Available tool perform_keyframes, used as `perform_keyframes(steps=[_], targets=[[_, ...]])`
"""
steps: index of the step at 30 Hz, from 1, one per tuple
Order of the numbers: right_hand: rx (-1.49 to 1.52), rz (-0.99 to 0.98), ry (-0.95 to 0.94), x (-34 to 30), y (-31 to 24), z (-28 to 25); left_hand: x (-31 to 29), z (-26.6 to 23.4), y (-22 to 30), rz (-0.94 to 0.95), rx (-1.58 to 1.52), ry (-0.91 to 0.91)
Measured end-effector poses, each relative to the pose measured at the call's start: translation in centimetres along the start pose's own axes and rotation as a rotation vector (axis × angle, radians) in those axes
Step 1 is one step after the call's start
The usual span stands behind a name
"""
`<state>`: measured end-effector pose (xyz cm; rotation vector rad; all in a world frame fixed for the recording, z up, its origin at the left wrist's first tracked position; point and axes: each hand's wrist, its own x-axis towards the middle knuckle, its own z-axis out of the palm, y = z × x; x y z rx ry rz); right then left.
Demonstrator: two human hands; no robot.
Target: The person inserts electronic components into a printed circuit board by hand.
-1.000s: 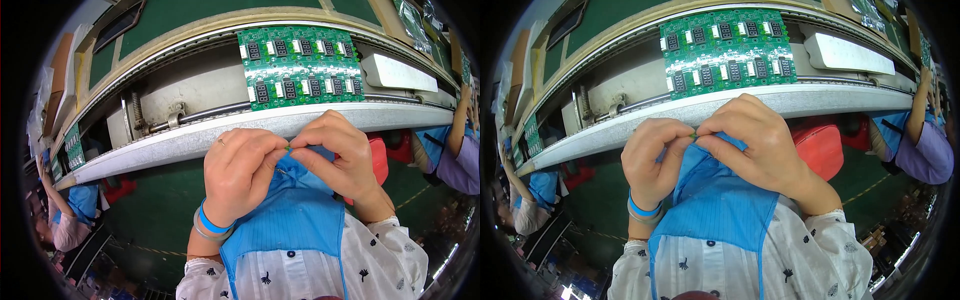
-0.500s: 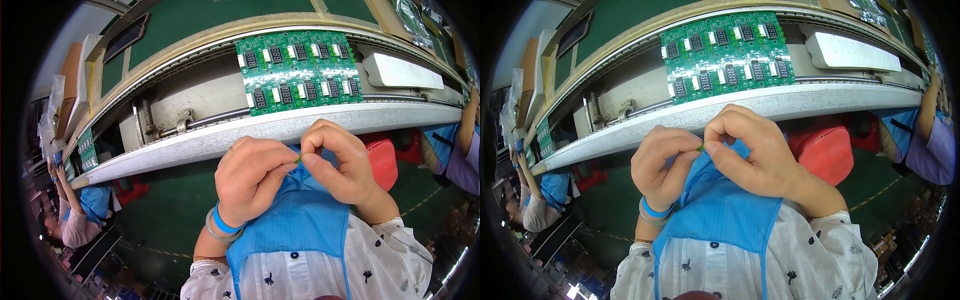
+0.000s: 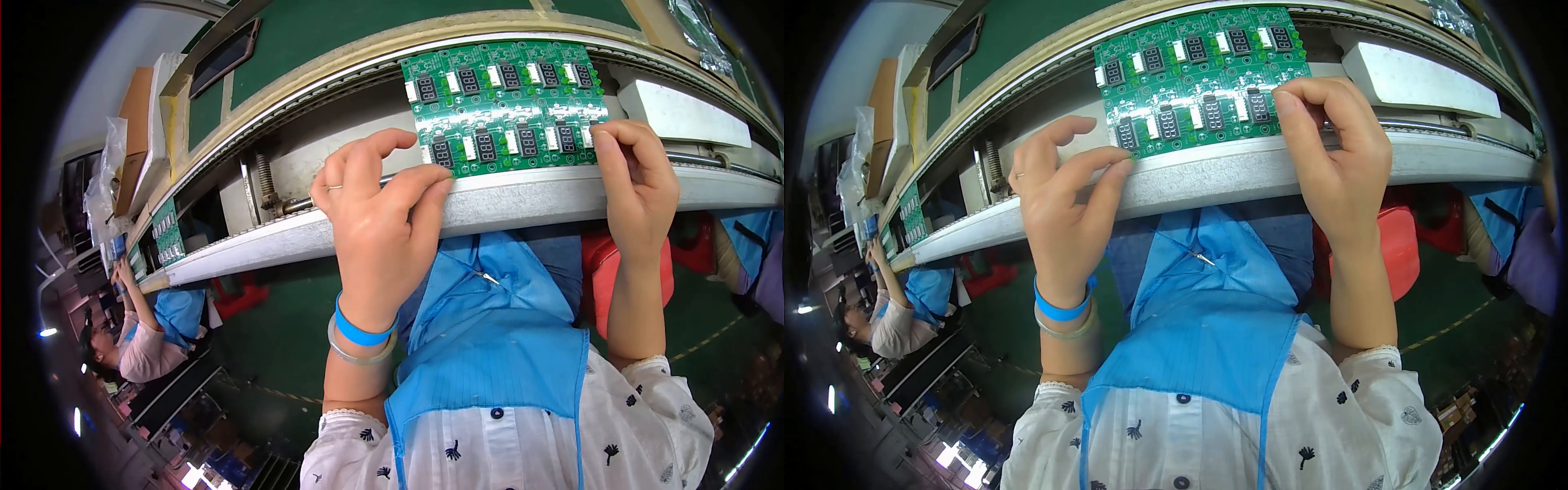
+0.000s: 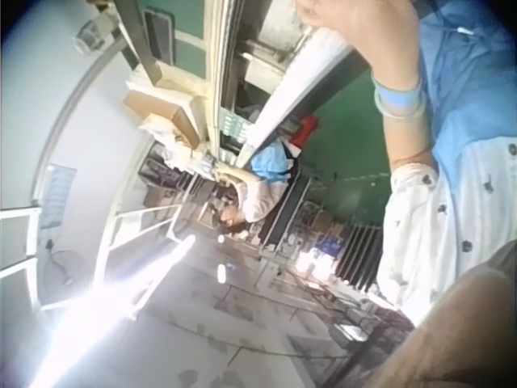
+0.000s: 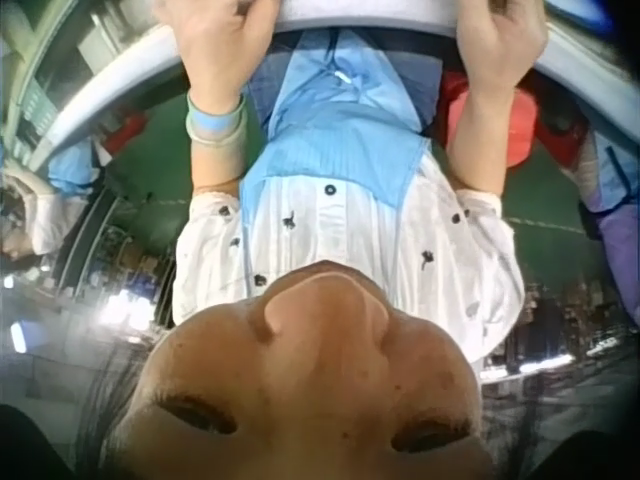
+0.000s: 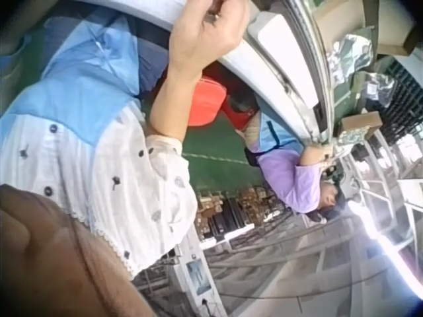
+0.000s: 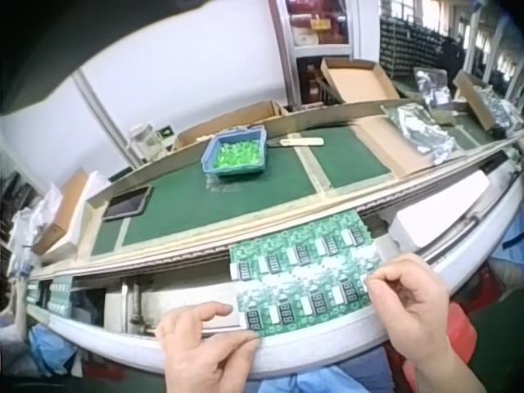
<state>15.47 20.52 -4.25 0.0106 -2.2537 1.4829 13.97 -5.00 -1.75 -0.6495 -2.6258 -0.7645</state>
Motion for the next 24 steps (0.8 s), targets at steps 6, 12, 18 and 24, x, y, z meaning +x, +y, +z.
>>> perform_keyframes(steps=[6,12,18,24], targets=[[0.009,-0.071,-0.013,0.2,0.5,0.0,0.7,0.6,0.3,-0.023,0.029,-0.052],[-0.025,-0.114,-0.008,0.2,0.6,-0.2,1.2,1.0,0.7,-0.011,0.092,-0.056],[-0.007,-0.126,0.002,0.2,0.5,-0.3,1.2,1.5,0.7,0.053,0.118,-0.039],[0.009,-0.134,0.015,0.2,0.6,-0.3,1.4,1.4,1.2,0.089,0.201,-0.036]])
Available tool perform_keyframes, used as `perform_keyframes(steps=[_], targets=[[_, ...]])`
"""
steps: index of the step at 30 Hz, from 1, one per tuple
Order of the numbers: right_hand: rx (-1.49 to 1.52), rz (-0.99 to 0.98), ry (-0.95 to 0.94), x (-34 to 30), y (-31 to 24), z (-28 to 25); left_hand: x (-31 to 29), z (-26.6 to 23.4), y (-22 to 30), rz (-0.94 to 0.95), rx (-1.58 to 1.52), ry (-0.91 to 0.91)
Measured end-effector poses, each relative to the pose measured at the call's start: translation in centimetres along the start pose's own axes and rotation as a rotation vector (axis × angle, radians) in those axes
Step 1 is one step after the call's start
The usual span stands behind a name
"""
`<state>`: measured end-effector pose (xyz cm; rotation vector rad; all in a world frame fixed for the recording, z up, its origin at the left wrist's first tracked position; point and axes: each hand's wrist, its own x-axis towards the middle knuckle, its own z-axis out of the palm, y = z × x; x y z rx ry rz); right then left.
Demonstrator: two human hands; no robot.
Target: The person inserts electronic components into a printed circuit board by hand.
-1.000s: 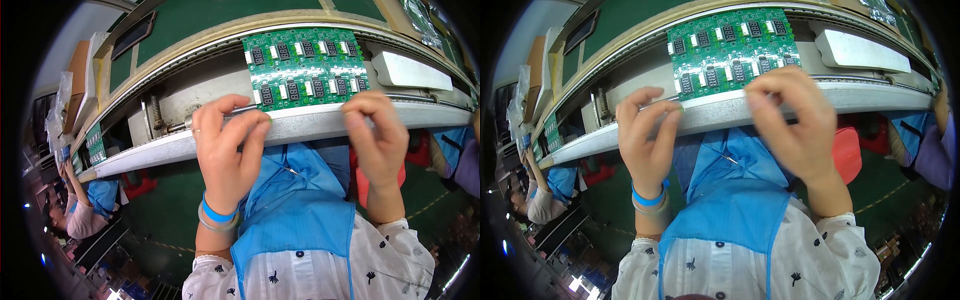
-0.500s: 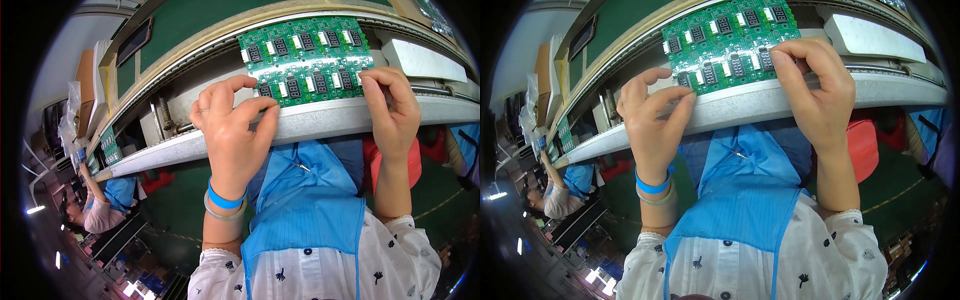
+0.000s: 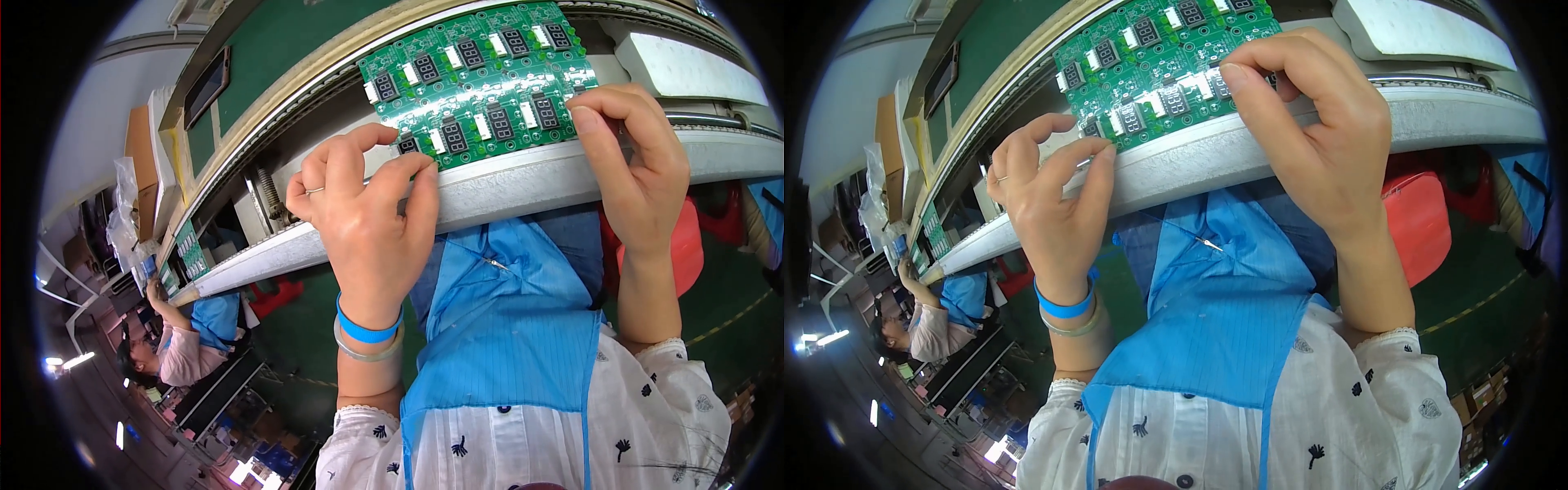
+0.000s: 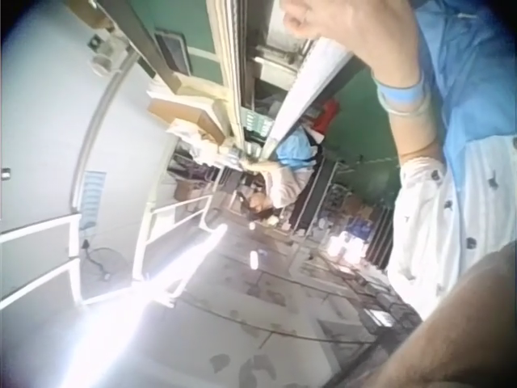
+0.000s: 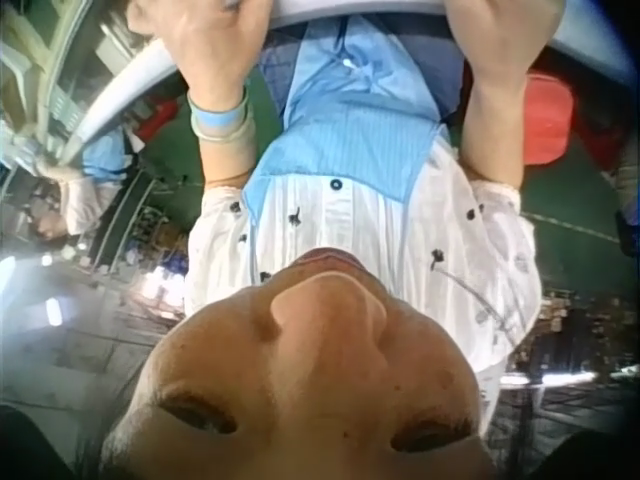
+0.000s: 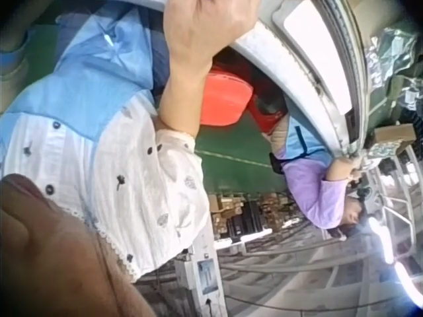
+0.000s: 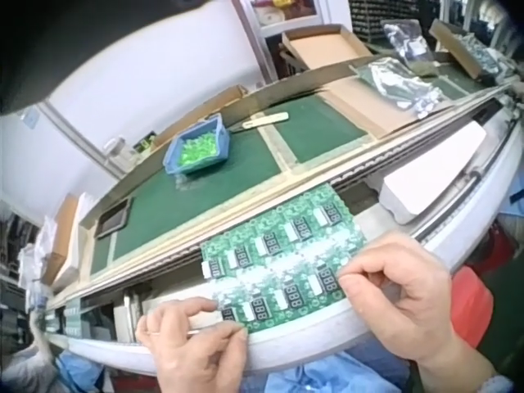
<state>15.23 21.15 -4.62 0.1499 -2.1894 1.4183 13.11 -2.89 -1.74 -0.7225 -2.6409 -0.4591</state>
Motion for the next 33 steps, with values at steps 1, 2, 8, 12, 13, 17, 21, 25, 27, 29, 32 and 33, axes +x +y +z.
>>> perform_keyframes(steps=[1,2,8,12,13,17,21,25,27,29,32,33], targets=[[0.007,-0.003,-0.003,0.0,0.0,0.0,0.0,0.0,0.1,0.002,0.0,-0.004],[0.008,0.001,0.0,0.0,0.0,0.0,0.1,-0.1,0.2,0.006,0.016,-0.004],[-0.034,0.044,-0.096,-0.3,-0.3,-0.8,0.0,-0.4,-0.1,-0.019,-0.018,-0.023],[-0.043,0.031,-0.101,-0.3,-0.2,-0.9,0.0,-0.6,-0.1,-0.096,-0.178,-0.049],[-0.053,0.033,-0.102,-0.4,-0.2,-0.9,0.0,-0.7,0.0,-0.095,-0.178,-0.051],[-0.217,-0.224,-0.196,-0.5,-1.7,0.6,-0.2,-1.2,0.7,-0.086,-0.36,-0.047],[-0.079,-0.178,-0.277,-1.6,-3.7,1.7,-1.1,-2.0,1.5,-0.02,-0.452,-0.037],[-0.003,-0.175,-0.366,-2.0,-3.8,1.9,-1.7,-2.2,1.8,0.022,-0.438,-0.02],[0.014,-0.177,-0.379,-2.0,-3.9,2.0,-1.9,-2.3,1.8,0.031,-0.409,-0.023],[0.031,-0.183,-0.365,-2.1,-4.0,2.1,-2.1,-2.4,1.8,0.048,-0.385,-0.018],[0.013,-0.23,-0.357,-2.1,-3.9,2.0,-2.2,-2.5,1.9,0.042,-0.379,-0.029],[0.01,-0.232,-0.358,-2.2,-3.9,2.2,-2.2,-2.4,1.9,0.043,-0.381,-0.026]])
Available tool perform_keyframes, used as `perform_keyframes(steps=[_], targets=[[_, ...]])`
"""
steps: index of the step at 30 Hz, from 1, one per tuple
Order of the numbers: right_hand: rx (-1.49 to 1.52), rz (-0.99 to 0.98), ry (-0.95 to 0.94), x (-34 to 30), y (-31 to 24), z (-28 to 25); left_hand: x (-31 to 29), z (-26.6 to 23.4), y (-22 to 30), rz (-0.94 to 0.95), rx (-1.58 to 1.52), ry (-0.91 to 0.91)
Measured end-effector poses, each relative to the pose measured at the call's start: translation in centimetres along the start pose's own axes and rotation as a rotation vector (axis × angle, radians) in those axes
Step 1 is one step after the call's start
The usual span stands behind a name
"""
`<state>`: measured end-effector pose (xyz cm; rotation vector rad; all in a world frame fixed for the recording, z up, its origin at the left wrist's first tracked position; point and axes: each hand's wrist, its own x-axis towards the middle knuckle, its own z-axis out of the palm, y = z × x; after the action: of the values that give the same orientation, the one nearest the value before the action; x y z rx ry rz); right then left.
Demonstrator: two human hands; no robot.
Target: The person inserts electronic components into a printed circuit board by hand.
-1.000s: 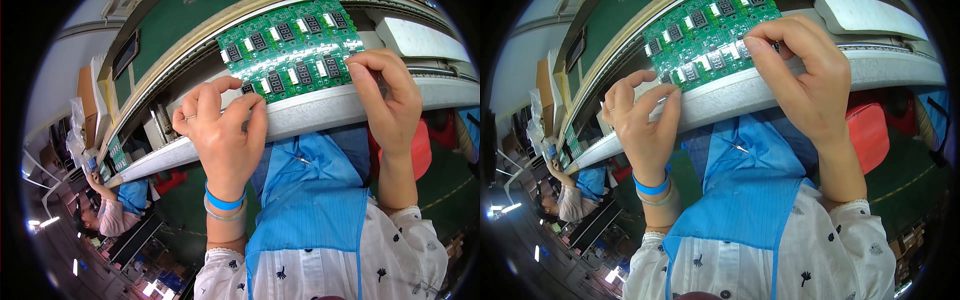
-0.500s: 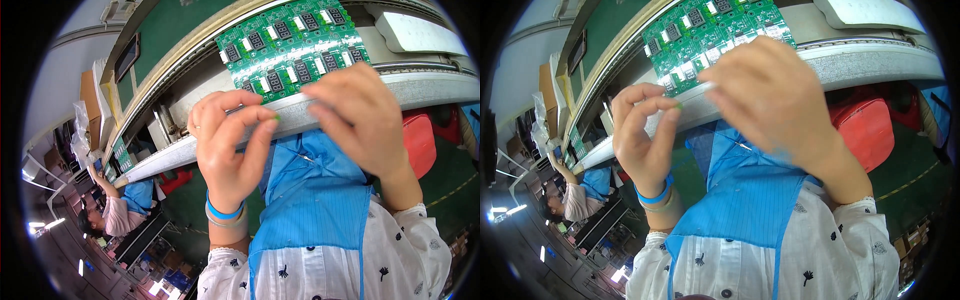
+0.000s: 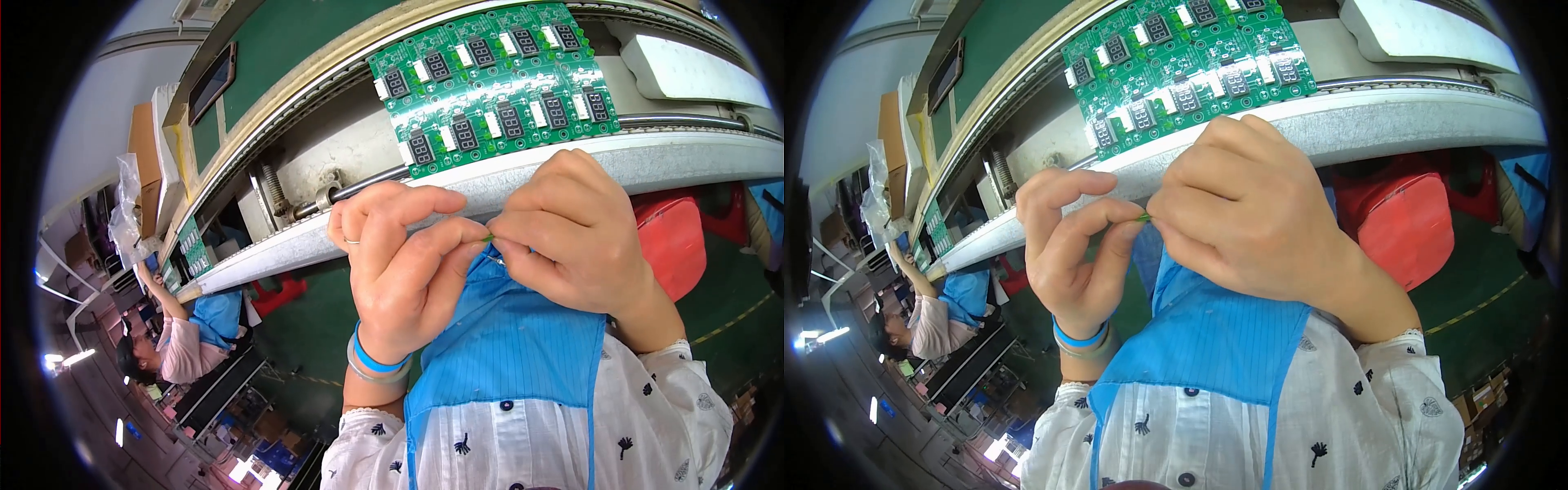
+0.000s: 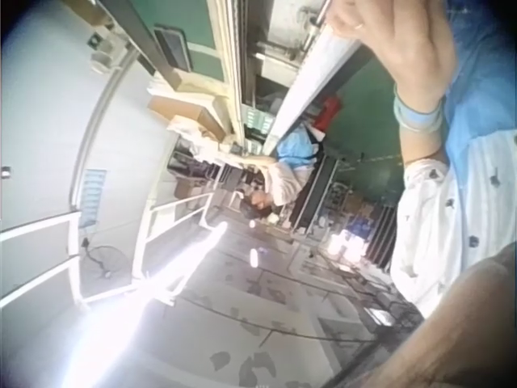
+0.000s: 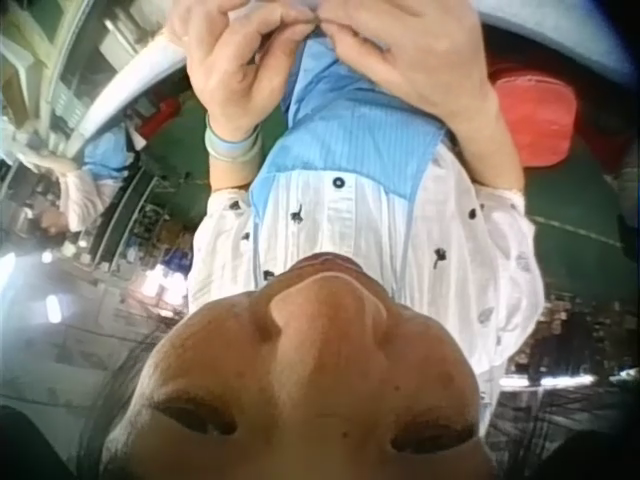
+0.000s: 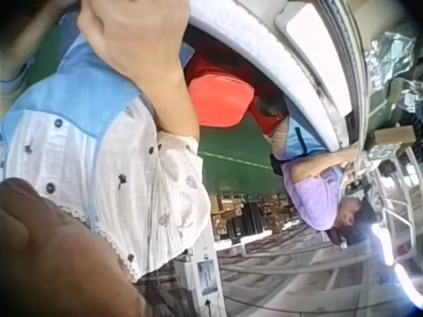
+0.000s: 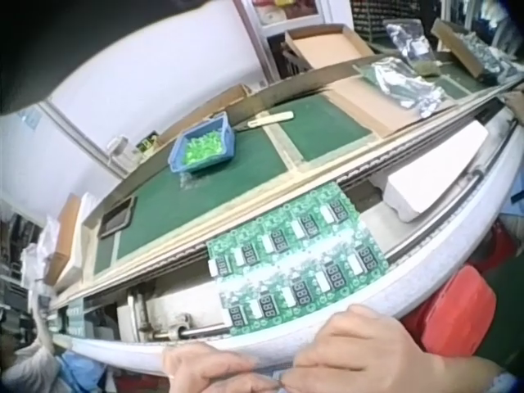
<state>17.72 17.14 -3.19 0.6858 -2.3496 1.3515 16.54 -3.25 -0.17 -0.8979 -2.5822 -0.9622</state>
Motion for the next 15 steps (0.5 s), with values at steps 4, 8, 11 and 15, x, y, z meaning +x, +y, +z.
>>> perform_keyframes(steps=[4,8,11,15], targets=[[-0.129,-0.082,0.08,-0.2,0.1,0.4,-0.2,0.3,0.1,-0.131,-0.115,-0.001],[-0.272,-0.219,0.142,-0.4,0.3,0.8,-0.5,0.6,0.4,-0.26,-0.228,0.045],[-0.321,-0.228,0.125,-0.4,0.2,0.5,-0.5,0.2,0.8,-0.344,-0.26,0.067],[-0.338,-0.178,0.136,0.6,1.7,-1.1,0.2,0.0,-1.2,-0.333,-0.168,0.146]])
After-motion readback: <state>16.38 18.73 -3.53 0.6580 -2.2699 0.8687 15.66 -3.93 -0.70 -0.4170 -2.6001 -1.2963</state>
